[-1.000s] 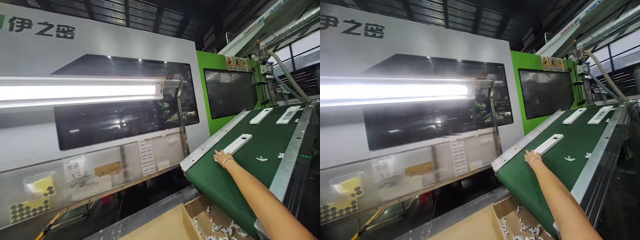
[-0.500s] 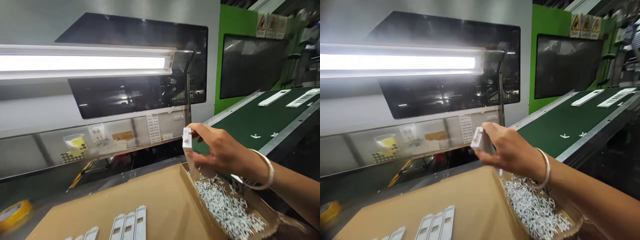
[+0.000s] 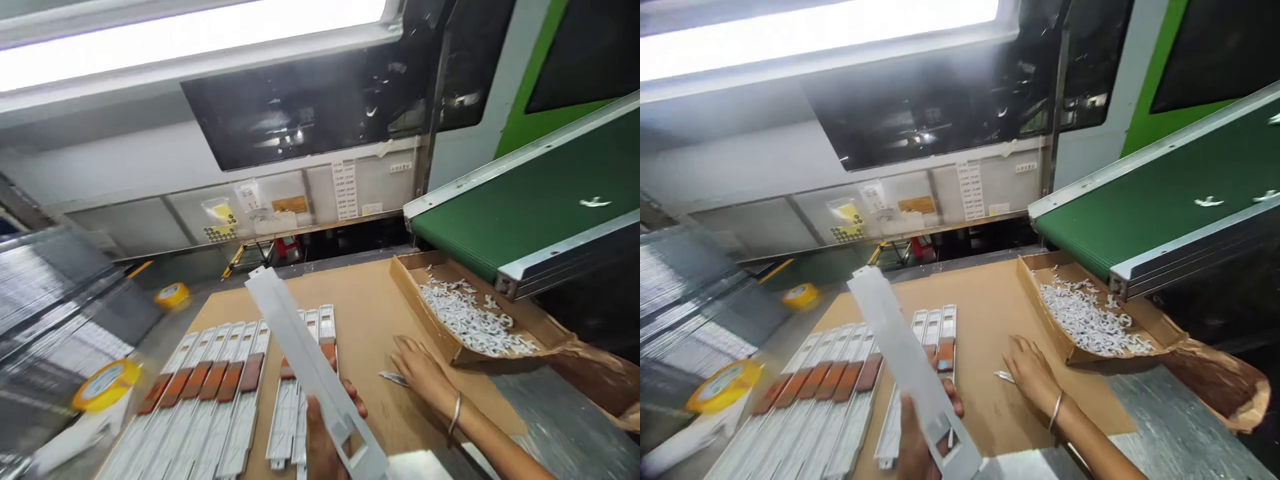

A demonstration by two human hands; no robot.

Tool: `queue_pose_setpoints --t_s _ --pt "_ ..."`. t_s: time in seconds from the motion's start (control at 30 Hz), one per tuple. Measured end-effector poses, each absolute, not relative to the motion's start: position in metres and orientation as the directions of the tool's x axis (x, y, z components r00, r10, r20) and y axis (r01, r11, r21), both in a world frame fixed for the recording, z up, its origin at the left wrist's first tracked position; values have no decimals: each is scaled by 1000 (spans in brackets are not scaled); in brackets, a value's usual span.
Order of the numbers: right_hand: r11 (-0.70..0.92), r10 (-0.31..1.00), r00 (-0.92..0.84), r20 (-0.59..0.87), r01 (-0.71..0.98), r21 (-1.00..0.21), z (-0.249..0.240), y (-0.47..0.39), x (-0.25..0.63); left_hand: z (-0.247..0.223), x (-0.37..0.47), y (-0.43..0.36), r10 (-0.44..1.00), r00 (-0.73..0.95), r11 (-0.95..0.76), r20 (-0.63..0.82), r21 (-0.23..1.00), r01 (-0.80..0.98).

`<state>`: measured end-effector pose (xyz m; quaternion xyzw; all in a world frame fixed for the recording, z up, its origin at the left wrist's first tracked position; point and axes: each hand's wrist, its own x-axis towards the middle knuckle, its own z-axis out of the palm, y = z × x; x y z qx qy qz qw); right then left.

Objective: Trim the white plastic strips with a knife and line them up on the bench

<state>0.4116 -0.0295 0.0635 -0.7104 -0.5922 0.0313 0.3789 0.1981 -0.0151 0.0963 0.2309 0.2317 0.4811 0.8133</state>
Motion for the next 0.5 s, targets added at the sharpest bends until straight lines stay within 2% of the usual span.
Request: queue_pose_setpoints --t_s 0.07,0.17,0.27,0.37,0.5 --pt "-78 872 317 372 842 -534 14 -40 408 105 184 -7 881 416 473 -226 465 -749" --pt "-106 878 317 359 859 -500 -19 -55 403 110 168 4 879 363 456 -309 320 -831" --pt "-109 879 324 348 849 -516 -16 -65 397 106 158 9 856 371 446 -361 151 -882" --pt "-88 880 338 334 807 -584 1 -78 380 95 153 8 845 411 442 -344 16 -897" --pt "-11 917 288 275 709 -705 33 -110 339 84 152 4 858 422 440 -294 -6 -898"
